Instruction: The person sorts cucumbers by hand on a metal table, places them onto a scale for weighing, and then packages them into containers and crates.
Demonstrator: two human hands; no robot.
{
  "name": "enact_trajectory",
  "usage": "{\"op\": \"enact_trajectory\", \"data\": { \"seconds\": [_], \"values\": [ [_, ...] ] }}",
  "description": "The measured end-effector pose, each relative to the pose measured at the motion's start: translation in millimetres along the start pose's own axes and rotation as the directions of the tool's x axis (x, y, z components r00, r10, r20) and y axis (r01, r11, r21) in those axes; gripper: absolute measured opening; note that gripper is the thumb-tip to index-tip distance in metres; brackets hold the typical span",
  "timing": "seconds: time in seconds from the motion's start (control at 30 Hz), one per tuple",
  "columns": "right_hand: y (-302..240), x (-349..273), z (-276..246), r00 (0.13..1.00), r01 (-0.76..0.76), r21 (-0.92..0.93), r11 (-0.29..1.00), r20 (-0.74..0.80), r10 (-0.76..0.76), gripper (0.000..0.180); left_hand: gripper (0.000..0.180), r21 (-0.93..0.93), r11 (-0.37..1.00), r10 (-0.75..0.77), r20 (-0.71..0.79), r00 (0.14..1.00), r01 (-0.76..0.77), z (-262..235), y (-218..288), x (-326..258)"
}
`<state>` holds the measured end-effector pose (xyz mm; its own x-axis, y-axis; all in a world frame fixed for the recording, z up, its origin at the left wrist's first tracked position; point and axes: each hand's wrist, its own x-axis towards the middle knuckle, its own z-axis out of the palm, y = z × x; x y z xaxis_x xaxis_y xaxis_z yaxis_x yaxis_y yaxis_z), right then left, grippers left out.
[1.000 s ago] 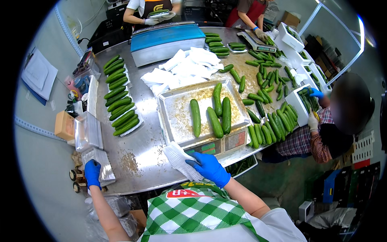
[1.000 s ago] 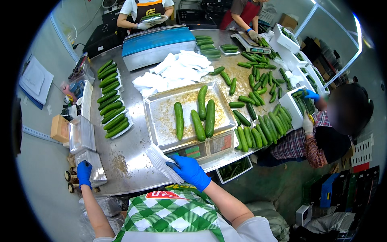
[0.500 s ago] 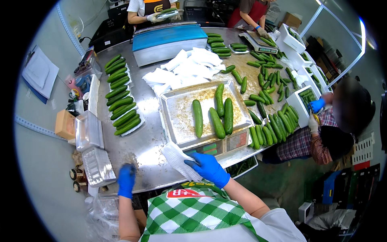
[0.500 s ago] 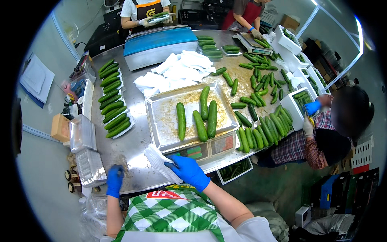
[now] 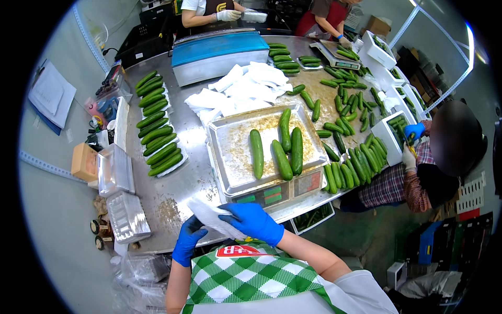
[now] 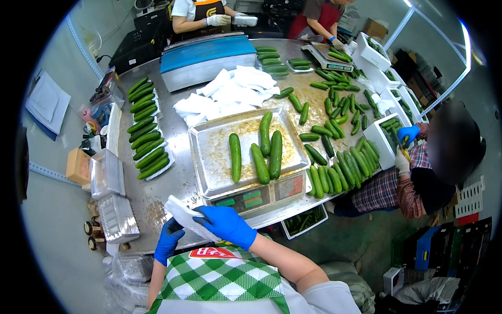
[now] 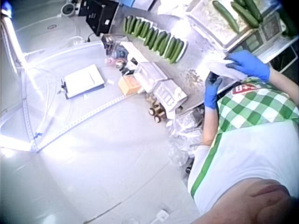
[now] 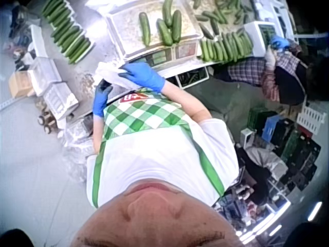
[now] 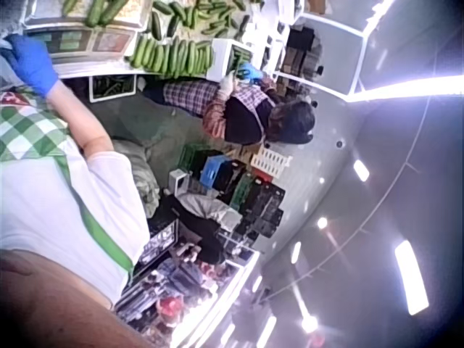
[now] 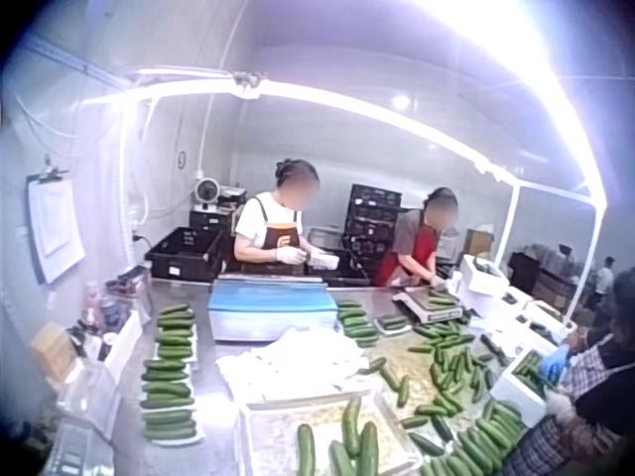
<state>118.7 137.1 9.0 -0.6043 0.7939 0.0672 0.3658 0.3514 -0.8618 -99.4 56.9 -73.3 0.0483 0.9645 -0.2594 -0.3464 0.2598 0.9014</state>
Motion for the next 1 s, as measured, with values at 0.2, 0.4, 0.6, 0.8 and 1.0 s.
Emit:
{"op": "enact_trajectory", "data": {
  "seconds": [0.2,0.4,0.6,0.8,1.0],
  "values": [
    [3,3,-27,0.974,-0.036,-0.21,0.977,-0.226,-0.013,0.034,0.039,0.02,0.996,0.095,-0.251,0.963,-0.093,-10,8,-4],
    [47,-2,-98,0.878,-0.416,-0.632,0.654,-0.466,0.108,0.05,0.038,0.223,0.955,0.277,-0.446,0.851,-0.194,-64,15,-9],
    [54,20,-94,0.888,-0.458,-0.655,0.602,-0.367,0.277,0.058,0.033,0.232,0.948,0.3,-0.441,0.846,-0.216,-54,10,2],
    [59,47,-93,0.857,-0.509,-0.579,0.637,-0.408,0.313,0.059,0.028,0.749,0.634,0.608,-0.329,0.723,-0.192,-79,-6,0],
    [70,45,-79,0.913,-0.325,-0.576,0.75,-0.398,0.09,0.06,0.03,0.959,0.283,0.75,-0.219,0.625,-0.004,-67,10,-9]
  ]
}}
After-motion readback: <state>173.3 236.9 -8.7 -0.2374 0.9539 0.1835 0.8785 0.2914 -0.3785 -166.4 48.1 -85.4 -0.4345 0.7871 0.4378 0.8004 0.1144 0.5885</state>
